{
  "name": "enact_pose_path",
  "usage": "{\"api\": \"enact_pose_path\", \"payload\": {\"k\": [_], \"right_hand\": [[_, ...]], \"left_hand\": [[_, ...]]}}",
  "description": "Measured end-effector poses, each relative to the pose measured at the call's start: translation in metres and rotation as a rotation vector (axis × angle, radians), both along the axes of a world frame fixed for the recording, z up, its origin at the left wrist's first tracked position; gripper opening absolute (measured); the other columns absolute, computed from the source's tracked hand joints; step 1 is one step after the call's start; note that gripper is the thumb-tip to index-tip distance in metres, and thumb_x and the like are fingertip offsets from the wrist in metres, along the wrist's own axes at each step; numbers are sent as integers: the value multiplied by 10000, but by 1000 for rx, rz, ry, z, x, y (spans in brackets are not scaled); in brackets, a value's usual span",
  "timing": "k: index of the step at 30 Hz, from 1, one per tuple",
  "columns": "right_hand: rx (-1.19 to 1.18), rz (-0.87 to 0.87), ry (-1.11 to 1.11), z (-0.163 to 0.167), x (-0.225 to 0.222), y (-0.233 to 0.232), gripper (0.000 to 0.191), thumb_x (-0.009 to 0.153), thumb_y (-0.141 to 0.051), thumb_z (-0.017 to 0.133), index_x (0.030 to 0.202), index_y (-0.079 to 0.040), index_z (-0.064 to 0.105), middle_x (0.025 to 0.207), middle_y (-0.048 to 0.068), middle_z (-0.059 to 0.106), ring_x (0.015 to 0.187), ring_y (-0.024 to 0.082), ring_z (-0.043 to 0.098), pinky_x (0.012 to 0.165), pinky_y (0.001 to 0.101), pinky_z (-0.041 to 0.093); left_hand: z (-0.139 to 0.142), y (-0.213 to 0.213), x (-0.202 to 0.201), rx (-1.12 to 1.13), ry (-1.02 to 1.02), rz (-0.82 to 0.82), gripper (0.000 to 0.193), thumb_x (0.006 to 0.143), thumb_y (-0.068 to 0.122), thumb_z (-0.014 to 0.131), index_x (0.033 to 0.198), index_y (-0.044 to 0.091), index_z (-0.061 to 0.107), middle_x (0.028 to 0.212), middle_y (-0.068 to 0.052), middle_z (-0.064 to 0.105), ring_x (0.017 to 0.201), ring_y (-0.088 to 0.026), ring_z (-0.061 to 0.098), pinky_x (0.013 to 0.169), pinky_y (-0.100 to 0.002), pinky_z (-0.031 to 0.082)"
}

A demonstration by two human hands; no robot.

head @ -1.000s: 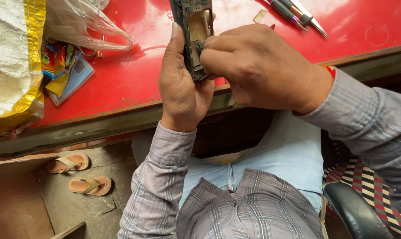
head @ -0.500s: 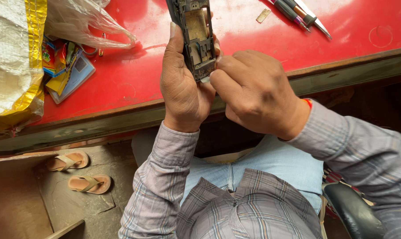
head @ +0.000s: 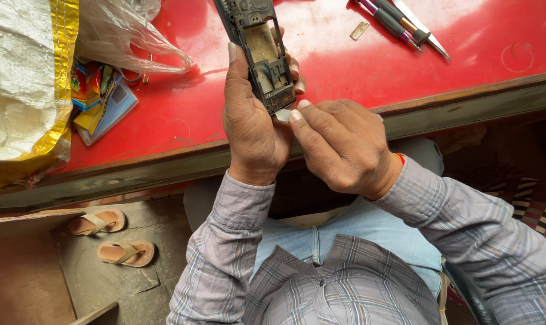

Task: The person disassembles a feature phone at a red workbench, prying open the housing and working on the internal components by hand. They pick up a screwdriver and use it on the phone's edge, then continue manipulating the opened casing and parts.

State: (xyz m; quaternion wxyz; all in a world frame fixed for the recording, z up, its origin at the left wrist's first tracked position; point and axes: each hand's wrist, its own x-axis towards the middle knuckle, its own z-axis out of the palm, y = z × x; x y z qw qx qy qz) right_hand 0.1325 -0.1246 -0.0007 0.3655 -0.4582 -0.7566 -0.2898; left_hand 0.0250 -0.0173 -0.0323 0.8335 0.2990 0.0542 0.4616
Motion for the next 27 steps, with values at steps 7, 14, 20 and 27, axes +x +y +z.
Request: {"api": "enact_pose_path", "payload": {"k": [7, 14, 20, 27], "right_hand": [[23, 47, -59, 0, 5, 2, 294, 814, 29, 731, 1077, 150, 684, 1015, 250, 691, 852, 328, 720, 700, 423, 606], [-58, 53, 55, 6, 4, 2, 219, 875, 22, 774, 1065, 101, 698, 974, 191, 686, 824, 303, 700, 684, 410, 573], [-407, 127, 183, 39, 23, 4, 207, 840, -7, 772, 1029, -32, 691, 954, 106, 677, 858, 296, 679, 729, 405, 526], [-416, 12, -83, 49, 19, 14, 126, 747, -15, 721, 797, -47, 610, 797, 114, 620, 679, 304, 611, 594, 439, 459]], "left_hand": [[2, -1, -1, -7, 13, -18, 519, 1175, 451, 382, 1375, 3, 552, 978, -111, 635, 894, -176, 608, 813, -325, 540], [5, 0, -1, -11, 39, -26, 515, 1150, 466, 409, 1360, 16, 547, 1015, -111, 632, 902, -187, 606, 800, -324, 538], [10, 1, -5, 30, 58, -130, 598, 1128, 552, 419, 1383, 23, 531, 957, -88, 625, 888, -159, 607, 784, -307, 529], [10, 3, -6, 58, -89, -200, 533, 1219, 472, 447, 1351, -28, 575, 930, -55, 621, 768, -74, 536, 613, -210, 445]]}}
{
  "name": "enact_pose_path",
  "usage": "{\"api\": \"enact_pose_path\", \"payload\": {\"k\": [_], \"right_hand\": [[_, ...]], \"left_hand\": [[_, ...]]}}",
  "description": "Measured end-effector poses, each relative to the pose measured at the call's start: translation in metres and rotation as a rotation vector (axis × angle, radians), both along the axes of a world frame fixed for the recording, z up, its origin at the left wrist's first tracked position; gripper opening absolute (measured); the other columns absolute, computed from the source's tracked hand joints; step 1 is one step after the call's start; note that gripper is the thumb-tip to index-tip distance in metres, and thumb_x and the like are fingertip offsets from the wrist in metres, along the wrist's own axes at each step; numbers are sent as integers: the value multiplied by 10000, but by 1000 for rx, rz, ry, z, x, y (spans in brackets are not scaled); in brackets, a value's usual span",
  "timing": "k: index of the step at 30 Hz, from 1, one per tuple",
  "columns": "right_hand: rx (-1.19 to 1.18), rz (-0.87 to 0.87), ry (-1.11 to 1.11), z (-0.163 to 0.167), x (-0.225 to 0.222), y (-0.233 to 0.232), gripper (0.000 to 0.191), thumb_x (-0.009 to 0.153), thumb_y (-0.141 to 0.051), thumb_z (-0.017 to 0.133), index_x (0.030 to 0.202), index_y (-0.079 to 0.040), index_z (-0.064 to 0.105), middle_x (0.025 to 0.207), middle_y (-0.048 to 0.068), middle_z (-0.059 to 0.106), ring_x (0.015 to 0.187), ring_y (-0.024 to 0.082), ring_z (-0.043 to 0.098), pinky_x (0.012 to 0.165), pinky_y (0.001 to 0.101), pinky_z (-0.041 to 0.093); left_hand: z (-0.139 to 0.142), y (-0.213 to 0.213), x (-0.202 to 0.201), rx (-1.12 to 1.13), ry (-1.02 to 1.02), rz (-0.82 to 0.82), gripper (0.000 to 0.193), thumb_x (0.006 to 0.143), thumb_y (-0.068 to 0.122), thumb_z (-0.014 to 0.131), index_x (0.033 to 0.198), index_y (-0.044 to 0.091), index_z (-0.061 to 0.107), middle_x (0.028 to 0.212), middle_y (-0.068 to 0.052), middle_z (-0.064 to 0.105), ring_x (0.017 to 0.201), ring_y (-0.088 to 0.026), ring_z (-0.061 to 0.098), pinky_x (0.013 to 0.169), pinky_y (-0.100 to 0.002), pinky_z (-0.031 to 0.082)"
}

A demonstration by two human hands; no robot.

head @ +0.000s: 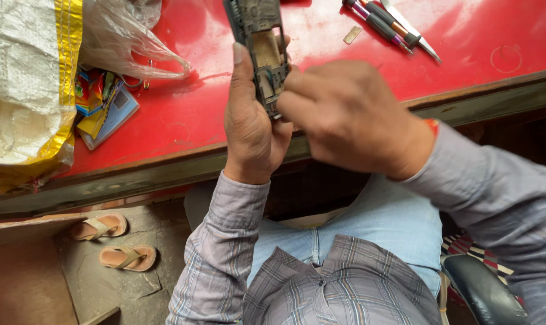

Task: The person disassembles a feature phone at a red workbench, prying open the housing and working on the internal components by hand. They pick up a screwdriver and use it on the phone's edge, then continue manipulating the opened casing and parts.

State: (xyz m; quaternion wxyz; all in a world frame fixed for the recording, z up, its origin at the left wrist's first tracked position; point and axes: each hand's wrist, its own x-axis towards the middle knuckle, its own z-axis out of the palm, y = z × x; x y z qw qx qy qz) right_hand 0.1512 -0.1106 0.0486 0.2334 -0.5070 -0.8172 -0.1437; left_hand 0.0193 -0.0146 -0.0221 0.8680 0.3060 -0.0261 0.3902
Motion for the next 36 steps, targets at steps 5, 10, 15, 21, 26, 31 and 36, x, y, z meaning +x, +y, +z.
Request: {"api": "enact_pose_path", "payload": {"k": [5, 10, 15, 21, 26, 31, 36], "right_hand": [[253, -61, 103, -27, -24, -6, 169, 779, -1, 705, 933, 47, 653, 840, 127, 590, 723, 285, 614, 633, 419, 477], [411, -68, 117, -48, -26, -4, 262, 785, 8, 697, 1026, 112, 689, 913, 163, 636, 726, 279, 633, 614, 404, 485], [481, -30, 65, -48, -21, -2, 273, 765, 1, 693, 1013, 114, 697, 908, 181, 656, 745, 287, 664, 612, 391, 502], [-1, 65, 380, -13, -1, -7, 198, 843, 70, 669, 1008, -38, 687, 948, 83, 677, 838, 281, 684, 651, 360, 516], [-54, 156, 91, 21, 12, -2, 221, 693, 41, 698, 896, -46, 686, 837, 89, 678, 765, 310, 668, 642, 433, 503], [-84, 12, 95, 35, 1, -13, 212, 697, 80, 727, 887, -7, 696, 781, 117, 663, 741, 329, 665, 632, 446, 501], [9, -187, 487, 25, -13, -44, 137, 967, 99, 740, 1068, 25, 683, 976, 113, 692, 876, 217, 698, 762, 302, 541]], "left_hand": [[-5, -3, 4, -57, 86, 150, 527, 1170, 472, 431, 1312, -25, 535, 990, -97, 592, 880, -160, 578, 827, -301, 510], [-6, -2, 4, -49, 57, 164, 547, 1172, 476, 430, 1315, -42, 533, 987, -103, 579, 901, -165, 576, 804, -300, 513], [-1, -4, 4, -98, 48, 135, 584, 1155, 489, 416, 1380, -39, 522, 997, -101, 587, 949, -178, 586, 837, -311, 522], [-1, -4, -7, -123, 69, 5, 618, 1131, 504, 398, 1422, -32, 494, 1087, -80, 592, 968, -156, 608, 858, -300, 542], [-6, -5, -4, 14, 77, -43, 580, 1173, 483, 434, 1423, -37, 498, 1100, -76, 624, 987, -149, 616, 871, -296, 533], [-10, -2, -3, -23, 28, -37, 584, 1186, 468, 468, 1452, -52, 488, 1158, -90, 624, 1053, -162, 620, 938, -312, 539], [-15, -3, -8, -38, -2, -8, 584, 1180, 438, 511, 1486, -57, 464, 1245, -113, 622, 1104, -197, 622, 976, -349, 547]]}}
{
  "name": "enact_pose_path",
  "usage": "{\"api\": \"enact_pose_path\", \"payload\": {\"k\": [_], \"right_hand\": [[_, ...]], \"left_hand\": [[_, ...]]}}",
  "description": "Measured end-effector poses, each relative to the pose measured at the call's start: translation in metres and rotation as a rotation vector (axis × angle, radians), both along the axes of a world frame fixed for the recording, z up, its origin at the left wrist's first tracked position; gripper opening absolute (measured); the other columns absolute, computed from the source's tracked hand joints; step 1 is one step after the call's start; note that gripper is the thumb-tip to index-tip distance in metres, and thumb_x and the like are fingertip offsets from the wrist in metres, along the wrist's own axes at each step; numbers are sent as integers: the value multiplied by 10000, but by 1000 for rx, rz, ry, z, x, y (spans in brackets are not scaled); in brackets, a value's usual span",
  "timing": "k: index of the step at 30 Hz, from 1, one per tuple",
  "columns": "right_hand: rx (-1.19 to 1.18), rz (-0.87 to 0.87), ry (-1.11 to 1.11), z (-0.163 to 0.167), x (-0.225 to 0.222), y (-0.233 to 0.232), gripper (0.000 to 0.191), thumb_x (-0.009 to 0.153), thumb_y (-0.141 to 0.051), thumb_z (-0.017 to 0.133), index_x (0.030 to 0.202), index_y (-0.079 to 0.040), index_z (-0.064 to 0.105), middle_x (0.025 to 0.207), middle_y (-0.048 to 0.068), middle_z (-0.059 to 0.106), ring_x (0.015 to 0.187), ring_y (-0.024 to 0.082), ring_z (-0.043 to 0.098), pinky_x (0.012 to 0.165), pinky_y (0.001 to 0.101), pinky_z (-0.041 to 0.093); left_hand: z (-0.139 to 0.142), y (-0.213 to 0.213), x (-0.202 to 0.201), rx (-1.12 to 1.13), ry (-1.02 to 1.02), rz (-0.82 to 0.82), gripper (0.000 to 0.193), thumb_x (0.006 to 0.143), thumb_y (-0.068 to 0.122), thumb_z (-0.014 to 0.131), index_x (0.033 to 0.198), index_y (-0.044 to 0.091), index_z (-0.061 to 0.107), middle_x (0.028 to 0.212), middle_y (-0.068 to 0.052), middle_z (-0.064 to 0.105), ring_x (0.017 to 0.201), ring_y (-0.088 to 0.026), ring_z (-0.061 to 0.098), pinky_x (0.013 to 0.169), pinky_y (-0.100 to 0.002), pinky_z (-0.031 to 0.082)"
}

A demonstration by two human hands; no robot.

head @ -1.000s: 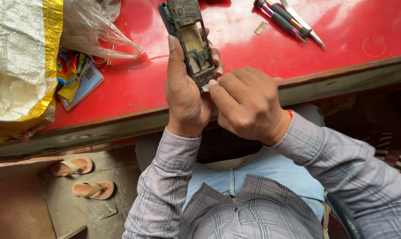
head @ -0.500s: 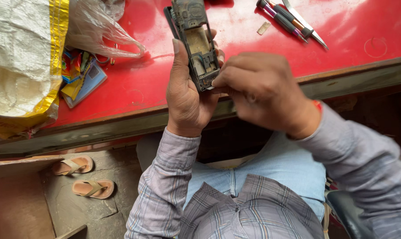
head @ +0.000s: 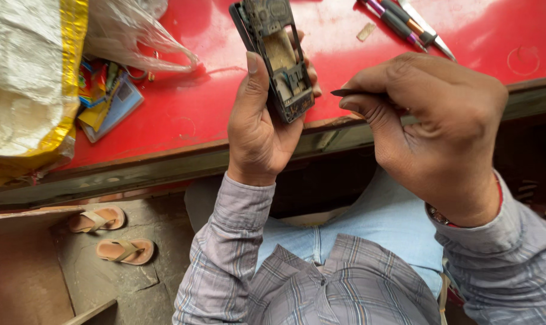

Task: The person disassembles a feature phone at a red workbench, prying open the housing and working on the internal components by hand. They pick up a screwdriver and use it on the phone's edge, then continue manipulating the opened casing and parts.

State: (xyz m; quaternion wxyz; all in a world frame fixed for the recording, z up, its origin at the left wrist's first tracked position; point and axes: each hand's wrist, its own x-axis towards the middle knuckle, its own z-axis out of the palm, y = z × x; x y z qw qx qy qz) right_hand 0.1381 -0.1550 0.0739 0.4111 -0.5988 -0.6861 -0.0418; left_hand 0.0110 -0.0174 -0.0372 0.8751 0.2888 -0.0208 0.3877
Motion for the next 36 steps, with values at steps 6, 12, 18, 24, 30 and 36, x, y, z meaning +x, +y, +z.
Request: {"api": "enact_pose_path", "payload": {"k": [6, 12, 18, 24, 30, 36], "right_hand": [[-137, 13, 383, -22, -2, 0, 143, 883, 76, 700, 1019, 31, 699, 927, 103, 688, 814, 145, 672, 710, 242, 536], [-101, -33, 369, -32, -7, -4, 200, 951, 53, 757, 1144, 1, 744, 963, 89, 722, 813, 127, 695, 708, 232, 529], [-42, -81, 357, -38, -16, -4, 188, 1004, 36, 771, 1183, -4, 733, 989, 88, 739, 749, 96, 710, 650, 199, 530], [-41, -156, 313, -40, -19, -3, 161, 1004, 49, 767, 1157, 4, 744, 938, 96, 738, 725, 119, 674, 602, 209, 497], [16, -125, 273, -41, -18, 1, 121, 1032, 50, 761, 1142, 11, 728, 960, 102, 741, 784, 126, 721, 673, 220, 535], [53, -129, 257, -38, -18, 4, 142, 987, 63, 752, 1118, 22, 713, 978, 126, 733, 839, 171, 732, 711, 251, 545]], "left_hand": [[4, -3, -5, 58, 30, 16, 547, 1181, 361, 528, 1520, -56, 429, 1335, -153, 617, 1217, -255, 640, 1081, -413, 552], [8, -5, -7, 81, 56, 32, 548, 1176, 307, 565, 1545, -58, 389, 1363, -192, 604, 1271, -313, 632, 1109, -419, 554], [8, -6, -8, 89, 72, 42, 542, 1161, 283, 592, 1551, -27, 378, 1372, -192, 599, 1295, -326, 625, 1116, -420, 555], [7, -6, -8, 124, 71, 62, 488, 1165, 268, 618, 1519, 0, 416, 1361, -180, 607, 1308, -310, 624, 1140, -409, 549], [4, -8, -6, 169, 88, 130, 449, 1153, 254, 648, 1468, 0, 453, 1339, -135, 601, 1287, -276, 623, 1149, -413, 549], [1, -8, -3, 182, 78, 157, 387, 1167, 232, 663, 1427, 5, 487, 1278, -130, 592, 1219, -244, 608, 1155, -405, 534]]}}
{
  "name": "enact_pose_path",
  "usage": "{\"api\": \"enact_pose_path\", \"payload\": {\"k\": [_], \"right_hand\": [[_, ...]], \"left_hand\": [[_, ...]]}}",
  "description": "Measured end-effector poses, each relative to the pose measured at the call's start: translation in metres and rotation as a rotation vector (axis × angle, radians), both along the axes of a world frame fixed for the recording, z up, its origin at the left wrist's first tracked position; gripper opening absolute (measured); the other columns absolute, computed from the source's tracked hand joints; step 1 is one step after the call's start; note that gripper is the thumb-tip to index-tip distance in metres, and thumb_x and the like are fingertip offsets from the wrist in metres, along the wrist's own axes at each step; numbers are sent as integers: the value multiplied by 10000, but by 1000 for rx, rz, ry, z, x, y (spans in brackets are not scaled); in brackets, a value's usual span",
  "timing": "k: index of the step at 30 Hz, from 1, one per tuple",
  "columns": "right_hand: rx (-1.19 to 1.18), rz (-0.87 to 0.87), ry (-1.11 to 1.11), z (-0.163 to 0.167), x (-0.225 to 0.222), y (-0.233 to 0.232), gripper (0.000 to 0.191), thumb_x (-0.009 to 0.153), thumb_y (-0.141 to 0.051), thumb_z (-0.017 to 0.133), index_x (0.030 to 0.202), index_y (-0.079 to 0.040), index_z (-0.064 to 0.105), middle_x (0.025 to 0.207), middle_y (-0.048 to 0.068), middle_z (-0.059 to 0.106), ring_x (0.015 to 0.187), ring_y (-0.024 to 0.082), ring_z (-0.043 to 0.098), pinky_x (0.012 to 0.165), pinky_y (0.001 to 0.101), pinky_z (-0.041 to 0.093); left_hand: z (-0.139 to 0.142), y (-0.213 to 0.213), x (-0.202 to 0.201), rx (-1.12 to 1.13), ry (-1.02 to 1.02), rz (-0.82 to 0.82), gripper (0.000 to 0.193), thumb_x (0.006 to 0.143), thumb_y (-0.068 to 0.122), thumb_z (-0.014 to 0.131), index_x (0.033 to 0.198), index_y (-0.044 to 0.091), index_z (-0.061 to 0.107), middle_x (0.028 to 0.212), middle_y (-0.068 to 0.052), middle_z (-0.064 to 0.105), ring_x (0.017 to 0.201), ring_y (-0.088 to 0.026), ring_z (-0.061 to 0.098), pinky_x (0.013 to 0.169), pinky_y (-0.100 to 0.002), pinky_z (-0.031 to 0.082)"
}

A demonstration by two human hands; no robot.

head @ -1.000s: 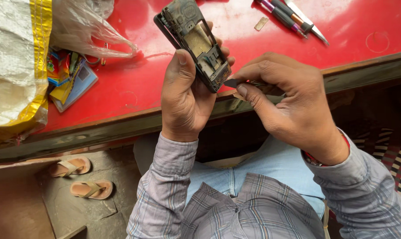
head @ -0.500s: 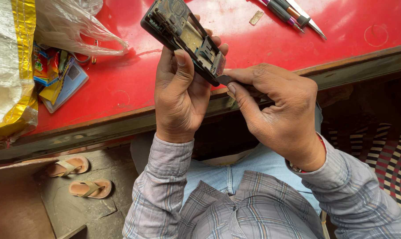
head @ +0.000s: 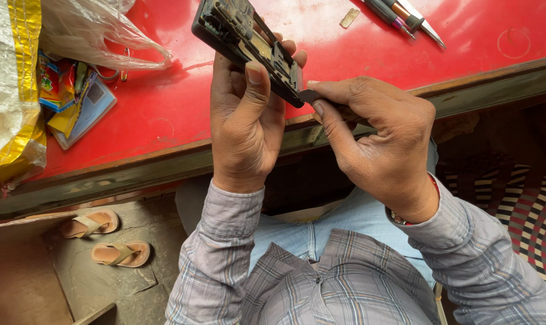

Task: The person disassembles a feature phone at a red workbench, prying open the housing and working on the internal components by hand. They pick up a screwdriver and use it on the phone's edge, then continue manipulating the opened casing and parts.

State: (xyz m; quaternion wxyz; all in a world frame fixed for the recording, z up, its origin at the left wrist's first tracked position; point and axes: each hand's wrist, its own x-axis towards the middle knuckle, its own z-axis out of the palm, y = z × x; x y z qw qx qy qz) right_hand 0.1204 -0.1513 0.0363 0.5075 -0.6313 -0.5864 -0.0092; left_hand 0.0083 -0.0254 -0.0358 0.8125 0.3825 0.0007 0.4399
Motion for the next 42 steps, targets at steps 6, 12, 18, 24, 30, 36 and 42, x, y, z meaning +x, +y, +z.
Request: {"api": "enact_pose_path", "payload": {"k": [6, 12, 18, 24, 30, 36, 42], "right_hand": [[17, 16, -4, -2, 0, 0, 158, 1017, 63, 753, 1165, 25, 713, 1035, 127, 739, 904, 177, 744, 774, 251, 564], [11, -9, 58, -4, 1, 0, 145, 995, 76, 744, 1129, 31, 712, 983, 123, 733, 856, 154, 736, 734, 241, 562], [11, 13, 85, -4, 0, 0, 138, 1012, 75, 739, 1139, 38, 703, 995, 119, 732, 872, 144, 737, 755, 236, 573], [-4, -5, 76, -4, 0, 0, 135, 989, 76, 742, 1114, 40, 708, 970, 124, 733, 833, 148, 728, 720, 238, 558], [11, 21, 56, -4, 1, -1, 108, 1042, 69, 741, 1139, 40, 703, 1038, 120, 737, 857, 132, 736, 730, 218, 566], [-8, 10, 60, -4, 2, -2, 137, 1011, 73, 742, 1140, 35, 711, 986, 118, 735, 817, 133, 714, 702, 235, 541], [4, 17, -2, -3, 2, -1, 115, 1040, 78, 750, 1140, 44, 706, 1015, 124, 732, 814, 138, 721, 697, 225, 539]], "left_hand": [[0, -1, 0, 9, 3, 10, 387, 1161, 228, 675, 1426, 18, 486, 1279, -110, 584, 1233, -222, 597, 1170, -411, 537], [0, -1, 1, 23, 9, 13, 410, 1158, 247, 682, 1434, 20, 481, 1276, -120, 589, 1212, -226, 604, 1175, -427, 492], [-1, -1, 2, 16, -5, 16, 429, 1151, 248, 685, 1448, 29, 466, 1289, -105, 585, 1232, -211, 588, 1186, -445, 478], [-3, -1, 2, 17, -1, 21, 420, 1163, 234, 679, 1458, 28, 463, 1288, -104, 582, 1247, -211, 582, 1184, -439, 477], [-4, -1, 3, 41, 1, 30, 417, 1162, 232, 684, 1456, 31, 465, 1284, -93, 574, 1245, -207, 579, 1178, -432, 476], [-3, -1, 3, 38, 15, 36, 435, 1145, 235, 700, 1455, 48, 459, 1296, -90, 567, 1255, -204, 574, 1193, -440, 468], [-3, -2, 3, 63, 12, 47, 386, 1166, 200, 699, 1441, 47, 476, 1290, -84, 567, 1243, -195, 575, 1195, -432, 462]]}}
